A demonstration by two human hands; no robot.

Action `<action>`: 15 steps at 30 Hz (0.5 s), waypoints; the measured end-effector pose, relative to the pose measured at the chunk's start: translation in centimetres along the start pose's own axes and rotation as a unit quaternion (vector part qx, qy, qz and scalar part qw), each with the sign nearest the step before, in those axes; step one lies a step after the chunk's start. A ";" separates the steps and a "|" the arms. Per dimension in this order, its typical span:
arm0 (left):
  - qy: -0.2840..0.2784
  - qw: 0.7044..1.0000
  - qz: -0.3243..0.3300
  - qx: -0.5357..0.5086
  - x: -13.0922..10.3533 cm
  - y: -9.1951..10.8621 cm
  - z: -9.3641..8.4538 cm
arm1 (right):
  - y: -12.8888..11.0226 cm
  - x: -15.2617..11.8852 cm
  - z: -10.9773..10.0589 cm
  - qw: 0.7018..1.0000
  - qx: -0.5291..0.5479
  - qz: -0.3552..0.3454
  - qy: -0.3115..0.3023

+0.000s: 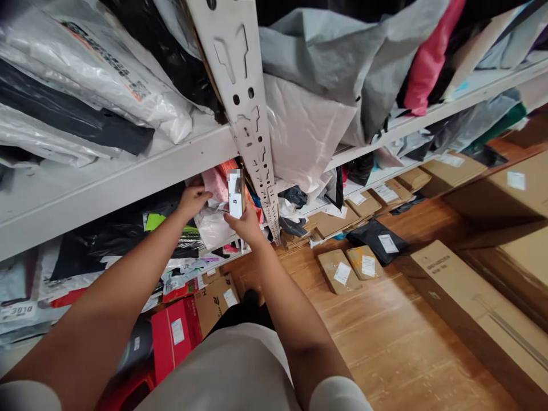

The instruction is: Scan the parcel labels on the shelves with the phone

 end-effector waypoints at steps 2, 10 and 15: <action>0.013 0.997 0.072 0.033 -1.8 0.1 -0.2 | 0.0 1.3 -0.2 0.999 -0.030 0.008 -0.016; 0.107 0.979 -0.102 0.142 0.8 1.1 -0.5 | 0.7 2.4 -1.2 0.995 -0.089 0.029 -0.029; 0.027 0.991 -0.086 0.103 0.8 -0.3 -0.9 | 0.5 2.6 -1.6 0.996 -0.073 0.044 -0.032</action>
Point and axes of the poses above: each hand's wrist, its own x-axis towards the middle knuckle, its own z-axis out of the palm, y = z × x, the point moved 4 cm from there along x, towards the middle knuckle, and after that the axes turned 9 degrees about x, right-handed, at the moved point
